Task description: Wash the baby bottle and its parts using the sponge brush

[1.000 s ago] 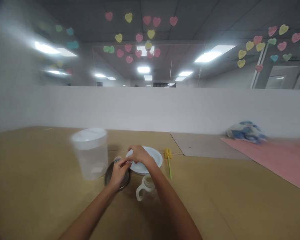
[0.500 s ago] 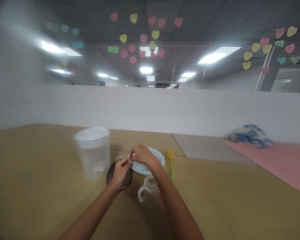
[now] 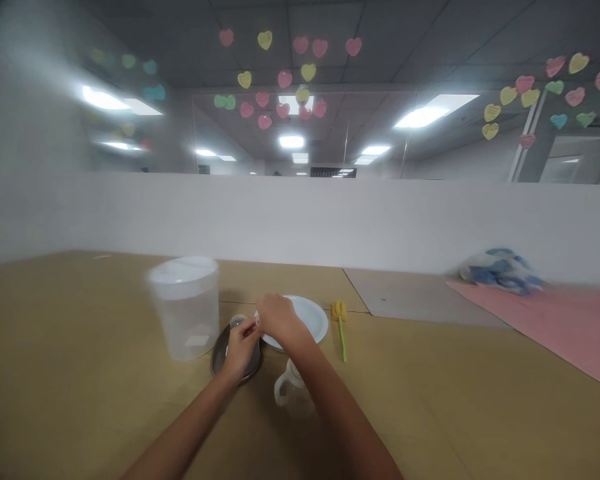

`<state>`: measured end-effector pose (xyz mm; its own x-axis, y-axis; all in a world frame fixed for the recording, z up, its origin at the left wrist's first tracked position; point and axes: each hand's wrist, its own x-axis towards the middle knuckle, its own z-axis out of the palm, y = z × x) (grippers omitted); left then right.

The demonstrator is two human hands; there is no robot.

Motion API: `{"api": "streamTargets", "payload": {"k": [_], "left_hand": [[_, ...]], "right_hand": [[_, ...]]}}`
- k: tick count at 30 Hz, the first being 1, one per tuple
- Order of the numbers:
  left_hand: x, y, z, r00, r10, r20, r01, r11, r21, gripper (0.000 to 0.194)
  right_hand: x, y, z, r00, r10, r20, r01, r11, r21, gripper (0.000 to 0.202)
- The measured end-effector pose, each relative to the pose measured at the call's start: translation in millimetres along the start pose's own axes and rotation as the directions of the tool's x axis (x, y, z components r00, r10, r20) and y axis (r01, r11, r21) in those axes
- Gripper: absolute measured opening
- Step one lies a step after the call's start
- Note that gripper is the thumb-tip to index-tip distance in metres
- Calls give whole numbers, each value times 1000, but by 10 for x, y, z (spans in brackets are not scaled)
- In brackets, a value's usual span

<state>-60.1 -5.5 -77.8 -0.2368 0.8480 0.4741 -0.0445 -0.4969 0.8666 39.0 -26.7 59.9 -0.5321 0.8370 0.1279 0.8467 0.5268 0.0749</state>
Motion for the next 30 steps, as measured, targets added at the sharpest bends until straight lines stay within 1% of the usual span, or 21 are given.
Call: {"api": "streamTargets", "payload": {"k": [4,8,9,11,13,14,15,16,17,19,21,23,24,26,28,30], "left_hand": [[-2,11,9,999,-38,0,38,998,-43,17],[-9,36,22,998,-64,-14,63,995,-75,22],[-12,42,27,997,-72,-24,70,995,-75,22],[-15,51,37,995,-85,-52,81,994,-75,24],[-17,57,46,994,-84,-73,79,994,-73,26],[-17,58,50,994,-79,-76,73,995,-71,26],[-17,60,53,994,-75,-77,69,995,-68,25],[-18,62,54,994,-72,-77,67,996,-66,25],[-19,65,55,995,-69,-76,65,996,-62,24],[-22,73,55,995,-65,-77,60,996,-58,24],[-25,77,53,995,-59,-75,55,997,-56,23],[-27,74,50,995,-63,-76,59,997,-53,22],[-26,68,48,995,-65,-76,62,997,-50,22],[-23,52,47,995,-57,-76,54,998,-35,22],[-19,41,50,997,-32,-76,31,999,-15,23],[-17,46,57,997,-11,-77,11,1000,1,24]], "right_hand": [[-15,0,20,1000,-29,0,29,999,17,16],[25,22,66,995,-87,-55,89,996,26,14],[34,42,63,990,-111,-91,114,993,31,14],[31,101,21,967,-142,-213,158,985,62,16],[-3,174,-54,924,-125,-362,186,973,139,19],[-27,208,-93,906,-107,-409,198,962,187,20],[-51,237,-126,901,-97,-424,208,952,224,19],[-71,258,-147,909,-98,-405,213,945,248,18],[-84,269,-153,925,-108,-363,211,943,258,15],[-82,258,-120,962,-126,-242,187,951,248,10],[-47,208,-47,984,-113,-141,141,969,204,9],[3,139,27,992,-89,-86,100,987,127,9],[27,106,55,993,-87,-82,95,991,91,10],[65,63,87,986,-109,-129,116,992,51,12],[87,58,90,961,-148,-232,167,984,63,10],[96,90,72,921,-172,-351,220,970,103,8]]}}
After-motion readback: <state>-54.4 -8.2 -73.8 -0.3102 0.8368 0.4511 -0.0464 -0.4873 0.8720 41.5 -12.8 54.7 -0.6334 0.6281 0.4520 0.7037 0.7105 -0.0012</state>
